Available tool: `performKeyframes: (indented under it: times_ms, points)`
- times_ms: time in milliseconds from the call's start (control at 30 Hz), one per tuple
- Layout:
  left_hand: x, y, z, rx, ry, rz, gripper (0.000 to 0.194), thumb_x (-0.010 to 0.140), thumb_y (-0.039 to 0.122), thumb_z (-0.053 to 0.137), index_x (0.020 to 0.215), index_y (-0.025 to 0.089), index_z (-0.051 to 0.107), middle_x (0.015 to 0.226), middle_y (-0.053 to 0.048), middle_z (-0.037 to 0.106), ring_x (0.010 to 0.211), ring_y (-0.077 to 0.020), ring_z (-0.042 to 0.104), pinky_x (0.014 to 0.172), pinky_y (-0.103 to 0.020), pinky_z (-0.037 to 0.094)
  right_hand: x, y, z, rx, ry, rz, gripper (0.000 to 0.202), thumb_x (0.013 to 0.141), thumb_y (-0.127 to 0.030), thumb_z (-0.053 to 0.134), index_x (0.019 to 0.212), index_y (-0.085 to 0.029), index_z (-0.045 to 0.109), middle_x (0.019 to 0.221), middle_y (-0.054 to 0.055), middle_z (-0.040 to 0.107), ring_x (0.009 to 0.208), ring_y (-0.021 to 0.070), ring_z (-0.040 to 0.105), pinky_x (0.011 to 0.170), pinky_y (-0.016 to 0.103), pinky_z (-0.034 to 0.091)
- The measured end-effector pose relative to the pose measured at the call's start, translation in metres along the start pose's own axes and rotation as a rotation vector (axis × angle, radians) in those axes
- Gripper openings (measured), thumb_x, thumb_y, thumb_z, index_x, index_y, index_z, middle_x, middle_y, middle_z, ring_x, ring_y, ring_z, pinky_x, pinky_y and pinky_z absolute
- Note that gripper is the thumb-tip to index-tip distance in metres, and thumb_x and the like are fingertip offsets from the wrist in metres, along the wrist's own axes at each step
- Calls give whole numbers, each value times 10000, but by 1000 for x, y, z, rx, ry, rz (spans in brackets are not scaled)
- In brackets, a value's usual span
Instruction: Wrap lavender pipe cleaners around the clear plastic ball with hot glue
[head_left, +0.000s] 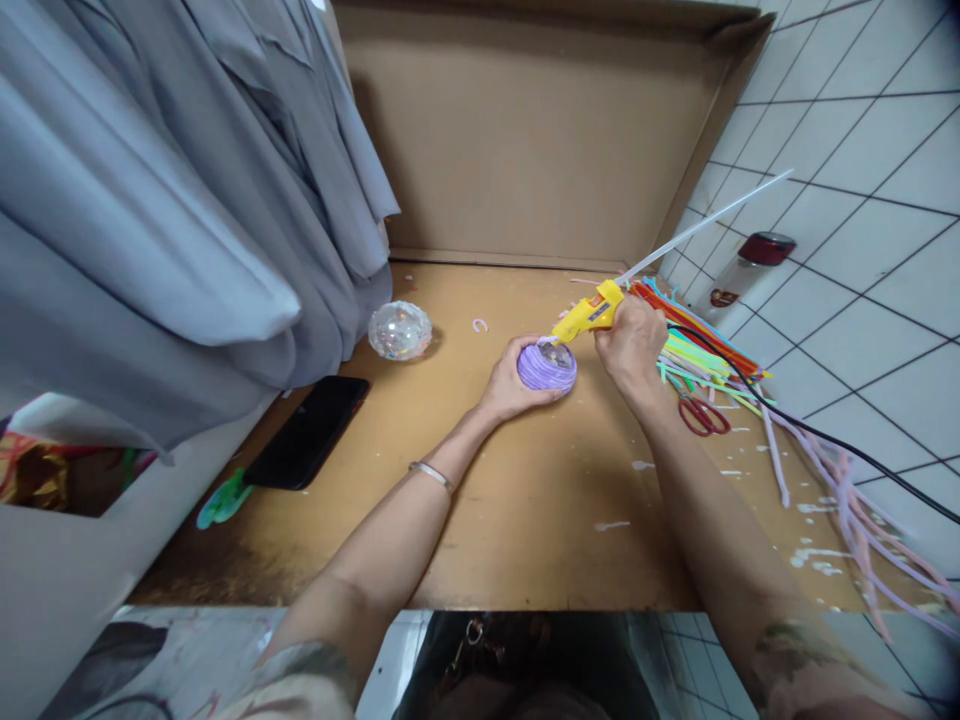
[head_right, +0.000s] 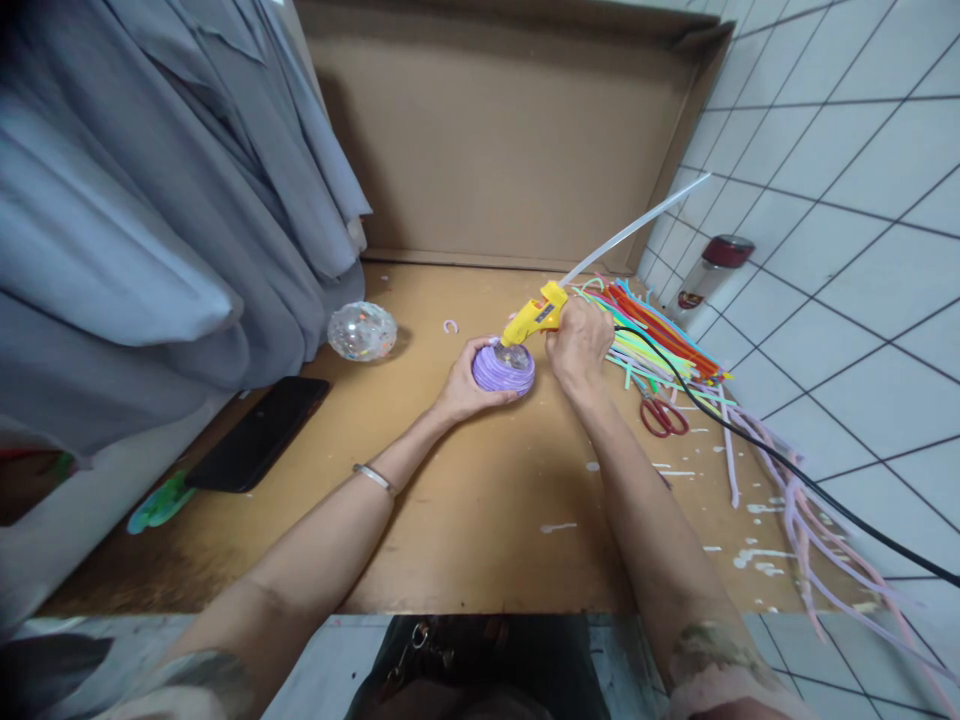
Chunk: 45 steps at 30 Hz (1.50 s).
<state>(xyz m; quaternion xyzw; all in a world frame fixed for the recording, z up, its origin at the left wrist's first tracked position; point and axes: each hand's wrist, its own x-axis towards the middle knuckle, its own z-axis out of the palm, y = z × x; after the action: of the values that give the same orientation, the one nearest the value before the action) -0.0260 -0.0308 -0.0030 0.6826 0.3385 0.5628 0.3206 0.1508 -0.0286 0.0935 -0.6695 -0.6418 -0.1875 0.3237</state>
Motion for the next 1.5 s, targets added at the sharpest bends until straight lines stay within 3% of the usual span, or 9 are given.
performKeyframes:
  times_ms: [533,700,1067,1500]
  points:
    - [0,-3,0,-9,7,30,804,517,339,925,1216,259,534,1295,-94,617,1206,-313,622,1079,-572,496,2,2,-3,6,-25,-8,84,773,-227,584,824,-198,644,914,114,722,906,281,619,763,367,408]
    - [0,-2,0,-4,8,28,804,513,342,924,1209,275,527,1288,-84,621,1202,-303,623,1076,-549,496,2,1,-5,20,-47,-2,84,780,-217,590,838,-194,646,920,118,723,922,290,635,770,369,412]
    - [0,2,-1,-5,-4,3,807,519,331,919,1215,243,521,1300,-104,613,1205,-292,618,1081,-527,485,3,2,-3,43,27,19,73,785,-221,592,845,-208,630,897,125,707,942,316,618,780,395,421]
    - [0,-1,0,-13,-6,23,811,512,311,929,1211,247,522,1316,-97,612,1216,-286,614,1083,-484,480,1,-2,-6,25,-49,12,83,789,-203,586,851,-189,639,956,135,718,968,315,643,811,397,436]
